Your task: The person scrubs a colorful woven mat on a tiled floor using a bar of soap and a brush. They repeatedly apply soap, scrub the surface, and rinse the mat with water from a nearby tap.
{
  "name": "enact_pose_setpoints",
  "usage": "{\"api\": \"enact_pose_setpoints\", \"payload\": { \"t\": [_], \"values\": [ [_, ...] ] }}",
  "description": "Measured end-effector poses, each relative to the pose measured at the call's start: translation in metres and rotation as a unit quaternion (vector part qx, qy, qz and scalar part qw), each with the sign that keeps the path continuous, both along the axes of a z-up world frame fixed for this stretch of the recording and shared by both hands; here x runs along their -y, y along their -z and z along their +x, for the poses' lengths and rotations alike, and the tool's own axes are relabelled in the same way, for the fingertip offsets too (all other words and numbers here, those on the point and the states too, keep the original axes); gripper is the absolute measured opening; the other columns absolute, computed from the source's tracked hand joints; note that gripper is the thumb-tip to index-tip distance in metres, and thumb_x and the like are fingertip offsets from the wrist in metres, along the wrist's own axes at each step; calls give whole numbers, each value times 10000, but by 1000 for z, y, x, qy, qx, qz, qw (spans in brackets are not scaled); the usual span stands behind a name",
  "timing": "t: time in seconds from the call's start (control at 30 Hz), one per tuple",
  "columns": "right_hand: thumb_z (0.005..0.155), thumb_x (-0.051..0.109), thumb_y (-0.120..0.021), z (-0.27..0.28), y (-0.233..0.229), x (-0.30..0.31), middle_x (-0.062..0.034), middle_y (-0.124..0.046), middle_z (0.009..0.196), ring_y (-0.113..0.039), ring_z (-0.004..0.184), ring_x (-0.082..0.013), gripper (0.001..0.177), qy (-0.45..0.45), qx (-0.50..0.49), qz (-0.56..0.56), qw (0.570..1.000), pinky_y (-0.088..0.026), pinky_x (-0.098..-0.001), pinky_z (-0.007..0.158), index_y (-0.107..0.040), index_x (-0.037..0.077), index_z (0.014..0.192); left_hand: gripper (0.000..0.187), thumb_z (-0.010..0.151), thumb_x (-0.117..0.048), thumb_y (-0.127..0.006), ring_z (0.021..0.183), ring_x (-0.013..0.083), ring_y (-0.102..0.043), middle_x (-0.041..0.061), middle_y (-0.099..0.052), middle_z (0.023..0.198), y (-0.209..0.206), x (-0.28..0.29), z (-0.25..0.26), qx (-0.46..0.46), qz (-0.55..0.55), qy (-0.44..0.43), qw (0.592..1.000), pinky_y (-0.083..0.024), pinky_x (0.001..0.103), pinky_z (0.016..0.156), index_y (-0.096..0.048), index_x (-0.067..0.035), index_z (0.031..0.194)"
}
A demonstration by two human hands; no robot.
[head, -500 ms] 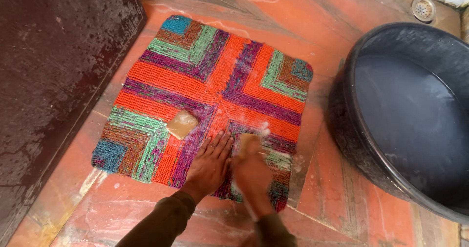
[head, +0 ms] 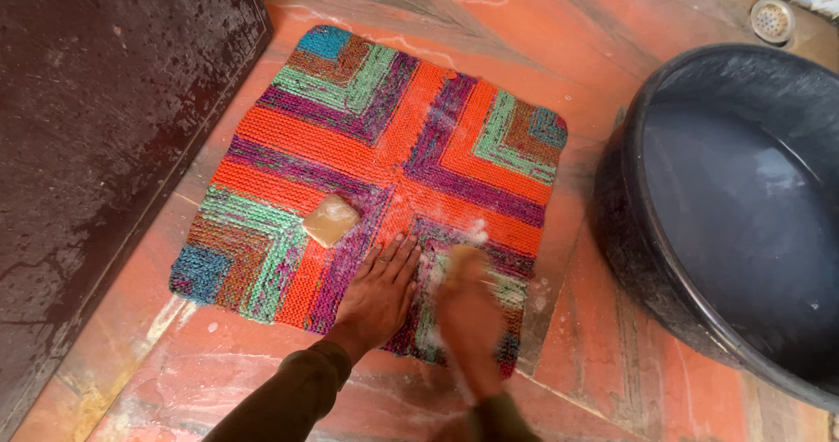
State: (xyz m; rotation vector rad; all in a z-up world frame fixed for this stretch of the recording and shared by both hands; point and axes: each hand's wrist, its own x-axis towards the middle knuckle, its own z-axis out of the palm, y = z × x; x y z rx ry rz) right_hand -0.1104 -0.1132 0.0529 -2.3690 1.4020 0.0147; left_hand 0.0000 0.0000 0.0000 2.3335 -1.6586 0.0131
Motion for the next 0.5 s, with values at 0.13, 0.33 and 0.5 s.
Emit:
{"api": "enact_pose_setpoints", "payload": {
  "t": [0.13,0.33,0.5],
  "values": [
    [927,458,-542,16,14,-17,-239,-708,1090,-714,928,-417,688,-36,-60,101,992,-560,-551,803,-275,216,1512,593,991,-286,-416,1548,288,-214,151,-322,1643,3,-3,0,-10,11,-6,1000,-146,441,1226,-387,0,1509],
    [927,466,-548,-67,4,62,-244,-682,1152,-718,935,-430,703,70,-58,25,996,-569,-567,764,-269,231,1529,564,1030,-287,-390,1533,279,-242,151,-344,1630,7,-3,0,-34,-48,-17,998,-155,437,1238,-402,-5,1518],
    [933,390,-518,-35,7,24,-228,-704,1082,-738,864,-413,701,41,-26,28,998,-605,-539,712,-269,174,1551,564,1026,-280,-389,1536,282,-233,150,-345,1623,7,2,-3,-28,-34,-11,999,-156,441,1236,-401,0,1515]
  ]
}}
